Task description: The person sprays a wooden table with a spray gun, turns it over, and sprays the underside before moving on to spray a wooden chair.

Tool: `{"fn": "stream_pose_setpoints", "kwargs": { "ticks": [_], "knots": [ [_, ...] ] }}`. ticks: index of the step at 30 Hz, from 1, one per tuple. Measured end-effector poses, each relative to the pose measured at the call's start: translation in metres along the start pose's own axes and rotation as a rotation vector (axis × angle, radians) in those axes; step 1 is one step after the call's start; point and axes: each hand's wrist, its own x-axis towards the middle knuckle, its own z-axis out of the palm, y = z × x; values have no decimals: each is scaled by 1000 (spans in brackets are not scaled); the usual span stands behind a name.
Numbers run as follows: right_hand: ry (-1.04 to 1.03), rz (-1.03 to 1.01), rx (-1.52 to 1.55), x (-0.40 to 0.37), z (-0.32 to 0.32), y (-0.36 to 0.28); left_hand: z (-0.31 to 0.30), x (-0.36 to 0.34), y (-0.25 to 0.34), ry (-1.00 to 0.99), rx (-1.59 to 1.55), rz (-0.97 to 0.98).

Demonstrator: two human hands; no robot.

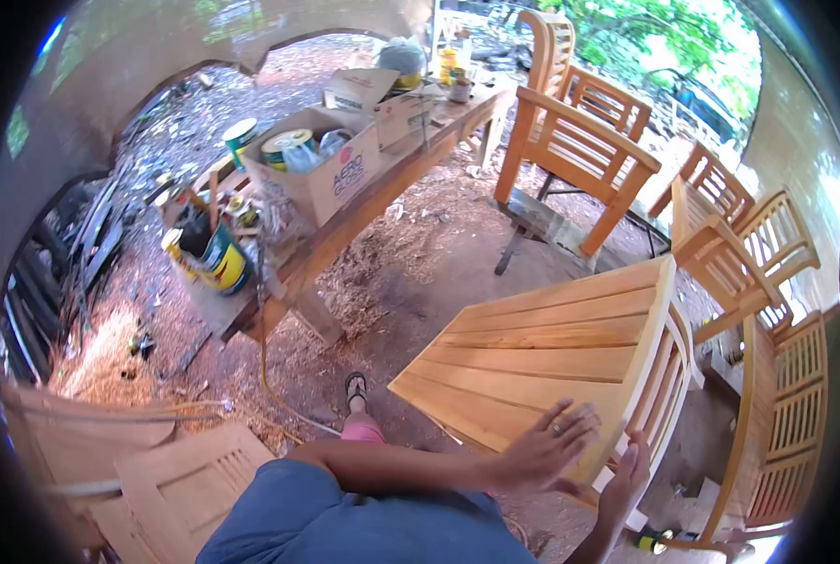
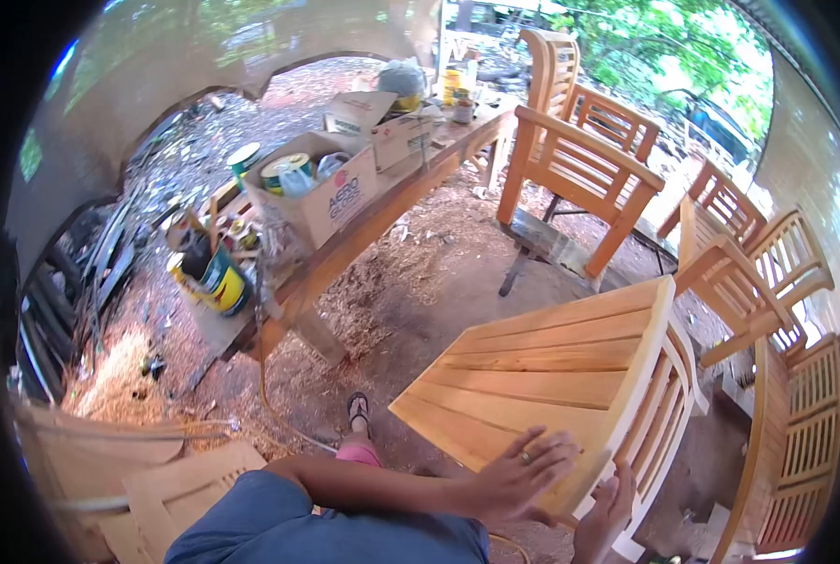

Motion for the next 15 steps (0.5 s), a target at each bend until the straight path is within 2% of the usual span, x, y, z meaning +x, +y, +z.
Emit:
{"fn": "stream_pose_setpoints", "kwargs": {
  "ticks": [2, 5, 6, 9, 10, 11, 13, 15],
  "knots": [
    [62, 158, 75, -14, 20, -16, 1, -2, -13, -6, -137, 37],
    [157, 149, -177, -11, 63, -14, 12, -3, -39, -35, -135, 165],
    [141, 202, 159, -8, 65, 10, 8, -3, -43, -11, -246, 194],
    [194, 129, -397, -6, 71, -14, 21, -4, -50, 25, -293, 171],
    [147, 132, -274, -4, 71, -10, 21, -2, -50, 32, -321, 166],
    [110, 51, -383, -7, 71, -2, 25, -1, -55, 1, -295, 151],
    [53, -44, -631, -11, 67, -27, 35, -5, -49, -93, -301, 156],
    [114, 222, -378, -11, 61, -35, 20, 3, -45, -167, -444, 113]
  ]
}}
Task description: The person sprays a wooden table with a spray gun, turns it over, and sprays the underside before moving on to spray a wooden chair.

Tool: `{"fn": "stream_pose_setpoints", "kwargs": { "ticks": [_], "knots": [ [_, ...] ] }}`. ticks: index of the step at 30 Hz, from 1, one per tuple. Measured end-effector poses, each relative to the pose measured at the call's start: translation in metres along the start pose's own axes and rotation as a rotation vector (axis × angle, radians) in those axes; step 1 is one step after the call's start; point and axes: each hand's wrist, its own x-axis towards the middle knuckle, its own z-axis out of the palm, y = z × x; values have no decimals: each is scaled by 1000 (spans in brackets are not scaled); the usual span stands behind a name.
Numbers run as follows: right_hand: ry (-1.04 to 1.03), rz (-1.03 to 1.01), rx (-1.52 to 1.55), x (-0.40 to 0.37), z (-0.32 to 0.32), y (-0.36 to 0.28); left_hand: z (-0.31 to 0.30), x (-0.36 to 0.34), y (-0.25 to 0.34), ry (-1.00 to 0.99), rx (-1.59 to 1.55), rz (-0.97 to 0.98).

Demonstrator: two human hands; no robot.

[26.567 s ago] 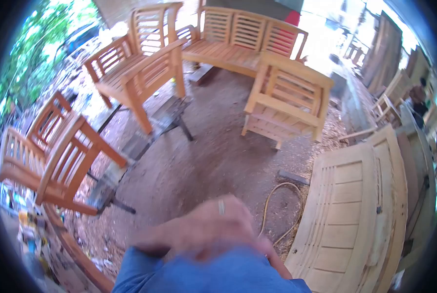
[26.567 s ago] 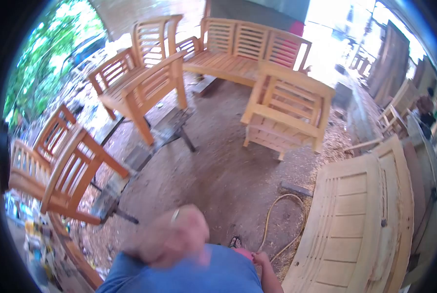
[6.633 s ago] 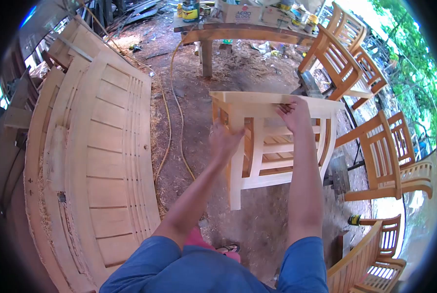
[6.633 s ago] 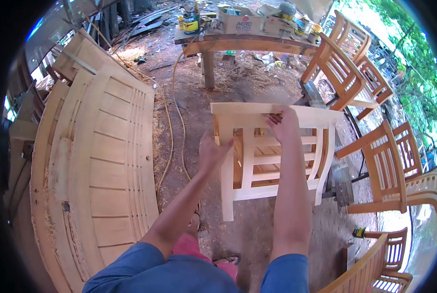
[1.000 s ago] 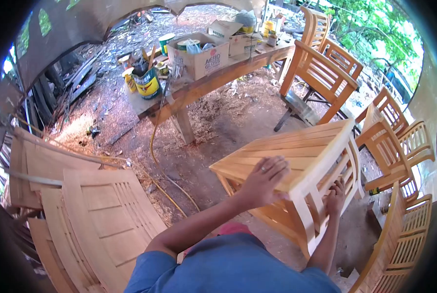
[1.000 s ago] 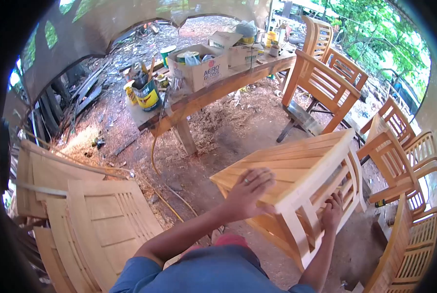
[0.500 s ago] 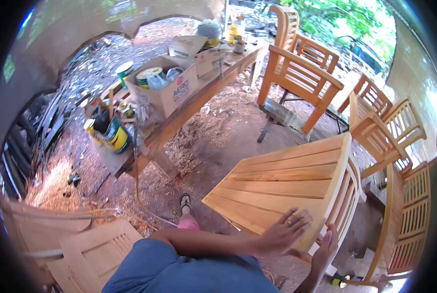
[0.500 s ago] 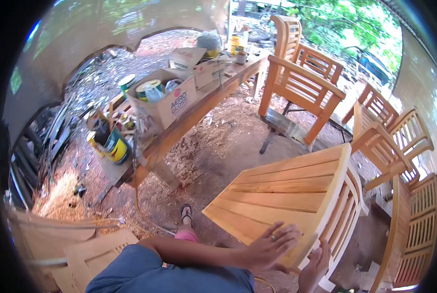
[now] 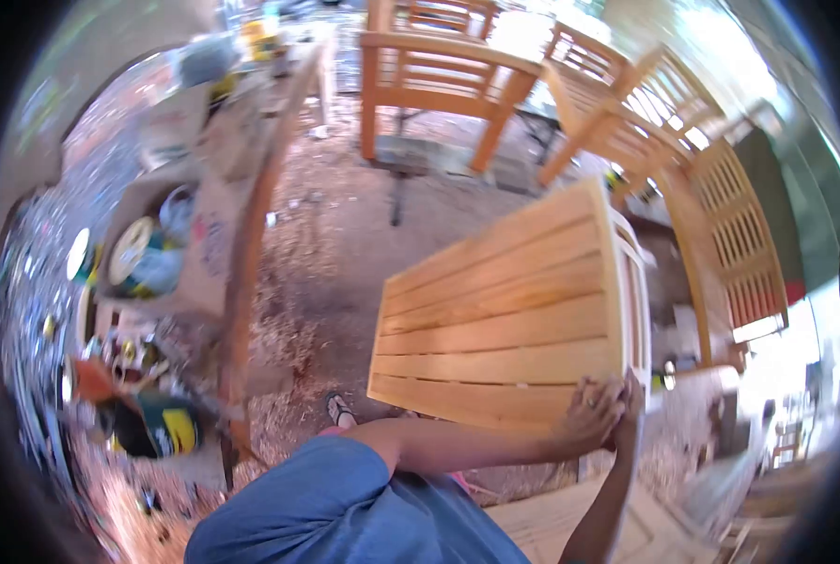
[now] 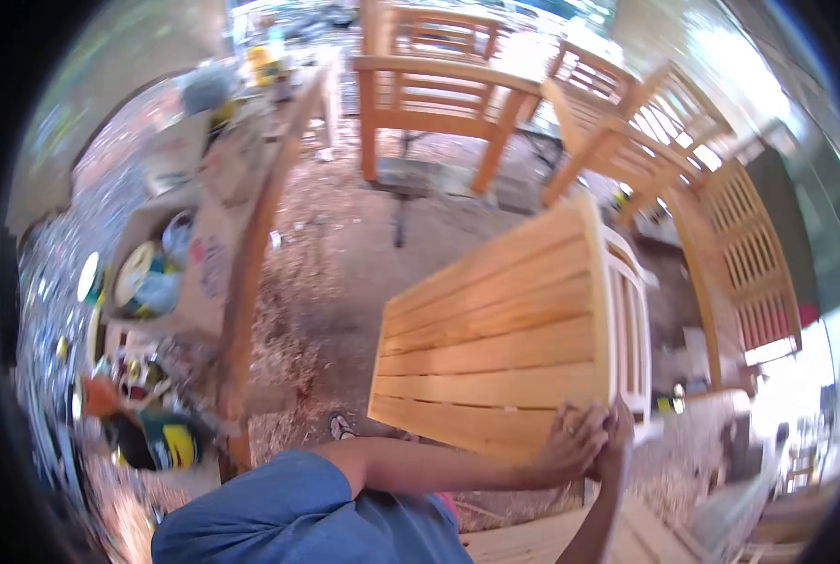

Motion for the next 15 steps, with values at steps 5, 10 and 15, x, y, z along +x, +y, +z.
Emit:
{"fn": "stream_pose_setpoints", "kwargs": {
  "ticks": [5, 10, 15],
  "knots": [
    [90, 143, 12, 74, 6, 5, -2, 18, 1, 14, -101, -21],
    [10, 90, -31, 136, 13, 36, 14, 28, -4, -219, -38, -104],
    [179, 170, -279, 143, 18, 53, -69, 49, -58, -237, -173, -30]
  ]
}}
